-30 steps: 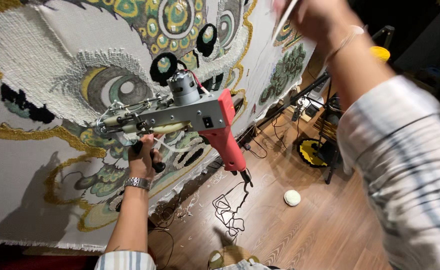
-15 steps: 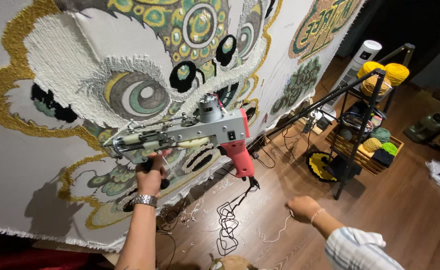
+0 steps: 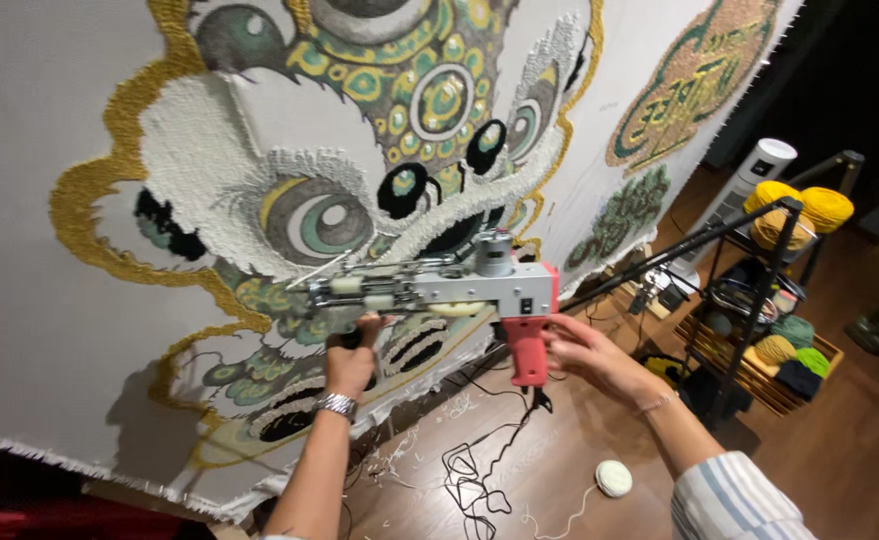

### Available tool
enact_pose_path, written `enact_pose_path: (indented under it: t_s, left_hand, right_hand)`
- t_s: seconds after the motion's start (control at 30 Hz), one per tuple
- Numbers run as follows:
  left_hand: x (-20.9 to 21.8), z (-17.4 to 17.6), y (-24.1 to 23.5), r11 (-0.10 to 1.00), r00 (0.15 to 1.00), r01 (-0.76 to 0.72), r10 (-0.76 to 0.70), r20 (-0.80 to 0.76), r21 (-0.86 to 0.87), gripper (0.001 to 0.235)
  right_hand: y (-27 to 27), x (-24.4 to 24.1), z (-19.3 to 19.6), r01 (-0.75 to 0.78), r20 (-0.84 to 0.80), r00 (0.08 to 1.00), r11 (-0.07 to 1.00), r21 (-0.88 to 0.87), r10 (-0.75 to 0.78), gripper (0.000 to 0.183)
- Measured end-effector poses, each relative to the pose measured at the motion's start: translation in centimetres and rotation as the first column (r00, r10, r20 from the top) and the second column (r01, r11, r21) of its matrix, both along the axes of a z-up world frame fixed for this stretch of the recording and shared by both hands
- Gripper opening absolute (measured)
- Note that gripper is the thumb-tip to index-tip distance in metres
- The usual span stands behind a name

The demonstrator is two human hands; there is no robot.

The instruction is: The person uses a handheld electric tufting gun to apply white yarn into a canvas stretched on a frame. They guide the tool along the contours of a pre-printed design featuring a stylized face with large eyes and gold accents. The operator maintains a steady hand to create a dense, textured pile of yarn on the fabric surface.

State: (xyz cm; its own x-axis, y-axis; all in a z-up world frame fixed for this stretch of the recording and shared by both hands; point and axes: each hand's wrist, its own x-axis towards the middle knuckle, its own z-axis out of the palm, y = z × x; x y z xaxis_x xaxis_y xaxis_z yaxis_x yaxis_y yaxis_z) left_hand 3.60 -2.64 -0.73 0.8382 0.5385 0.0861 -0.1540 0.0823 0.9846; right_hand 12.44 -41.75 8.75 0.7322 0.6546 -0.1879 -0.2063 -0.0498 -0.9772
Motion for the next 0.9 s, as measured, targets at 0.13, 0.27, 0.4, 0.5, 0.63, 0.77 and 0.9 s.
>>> enact_pose_path:
  t_s: [0.13, 0.27, 0.4, 0.5, 0.63, 0.77, 0.9]
  left_hand:
    - [2.0, 0.0, -0.7, 0.99, 1.0, -0.003, 0.005, -0.015, 0.139, 0.033]
    - [3.0, 2.4, -1.3, 0.993, 0.985, 0.061, -0.076, 0.153, 0.097, 0.041]
    - [2.1, 7.3, -1.8, 0.993, 0.986, 0.104, -0.097, -0.136, 0.047, 0.047]
    - [2.8, 9.2, -1.1, 0.985, 0.978, 0.146, -0.131, -0.16, 0.087, 0.054]
    - [4.6, 11.0, 0.5, 0.966, 0.989, 0.148, -0.139, -0.054, 0.211, 0.056]
    - [5.0, 13.6, 1.7, 0.977, 0.989, 0.149, -0.144, -0.042, 0.154, 0.055]
    - [4.9, 15.3, 2.8, 0.971, 0.984, 0.153, -0.134, -0.115, 0.183, 0.061]
  right_hand:
    - [4.8, 0.0, 2.4, 0.031, -0.136, 0.99, 0.999, 0.038, -0.025, 0.049]
    - [5.5, 0.1, 3.4, 0.066, -0.188, 0.98, 0.998, 0.008, -0.063, 0.047]
    - [6.3, 0.2, 4.9, 0.182, -0.171, 0.97, 0.983, 0.026, -0.175, 0.038]
    - [6.6, -0.7, 6.9, 0.218, -0.136, 0.97, 0.969, 0.12, -0.201, 0.031]
    - [8.2, -2.1, 9.9, 0.249, -0.08, 0.968, 0.96, 0.13, -0.24, 0.033]
    - [9.9, -3.4, 12.3, 0.266, -0.032, 0.964, 0.954, 0.14, -0.264, 0.034]
    - [11.6, -4.2, 14.0, 0.287, 0.019, 0.957, 0.951, 0.113, -0.291, 0.034]
